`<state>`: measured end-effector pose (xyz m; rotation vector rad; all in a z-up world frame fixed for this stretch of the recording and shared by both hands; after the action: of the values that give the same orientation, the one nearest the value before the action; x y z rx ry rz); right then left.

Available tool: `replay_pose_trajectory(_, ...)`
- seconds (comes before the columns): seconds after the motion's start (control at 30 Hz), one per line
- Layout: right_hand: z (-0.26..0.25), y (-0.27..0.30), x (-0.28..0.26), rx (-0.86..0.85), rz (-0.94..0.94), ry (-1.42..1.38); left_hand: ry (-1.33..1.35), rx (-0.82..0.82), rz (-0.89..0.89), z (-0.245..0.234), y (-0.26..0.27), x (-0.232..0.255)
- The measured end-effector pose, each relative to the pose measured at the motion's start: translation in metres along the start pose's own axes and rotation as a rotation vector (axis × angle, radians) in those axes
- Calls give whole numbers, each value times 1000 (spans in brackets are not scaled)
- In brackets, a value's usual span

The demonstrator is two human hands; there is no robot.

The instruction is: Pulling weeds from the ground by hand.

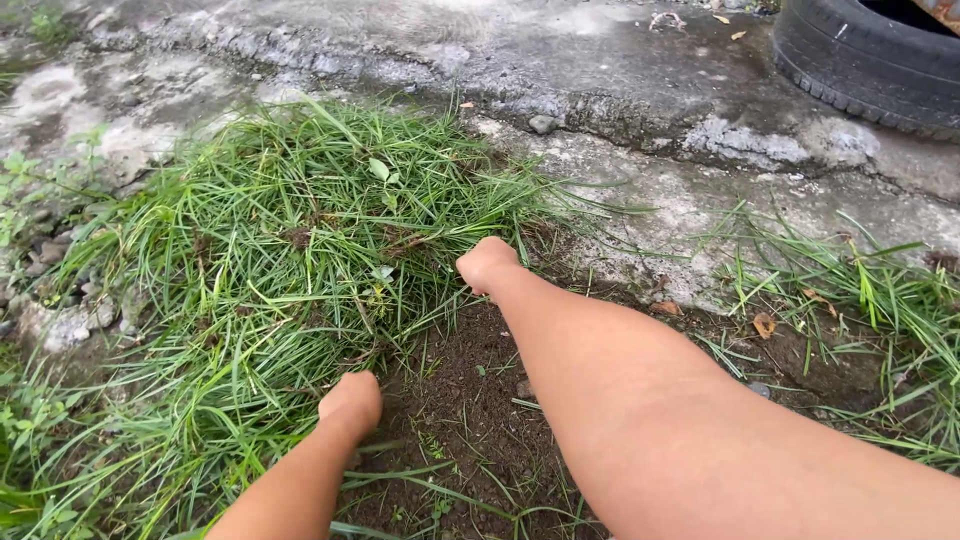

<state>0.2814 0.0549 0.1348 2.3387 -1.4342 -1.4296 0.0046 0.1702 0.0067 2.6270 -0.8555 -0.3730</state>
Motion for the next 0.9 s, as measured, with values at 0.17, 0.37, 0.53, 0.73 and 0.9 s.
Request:
replay_pose_trajectory(0.17, 13, -28, 0, 18, -73, 17, 428, 111, -89, -59, -27, -19)
replay_pose_trajectory(0.37, 10, -20, -3, 4, -41, 52, 895, 561, -320, -117, 39, -25)
replay_pose_trajectory(0.53, 1, -8, 5, 26, 13, -26, -39, -66, 215, -68, 107, 98)
replay_pose_trajectory(0.73, -4, -20, 15, 18, -6, 6, -20, 6, 261, 25, 58, 107)
replay_pose_trajectory(0.9, -5, -14, 12, 4, -3, 43, -70, -32, 312, 3, 16, 81)
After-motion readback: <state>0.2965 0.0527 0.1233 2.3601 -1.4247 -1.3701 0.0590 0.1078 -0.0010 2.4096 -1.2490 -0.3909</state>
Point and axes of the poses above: each hand's wrist, its own y-axis away from the middle knuckle, its own z-axis out of the palm, x = y × z, the point moved 8 cm from there along -y, towards the middle knuckle, and after that the axes turned 3 degrees about -y, right-handed, at the moved point
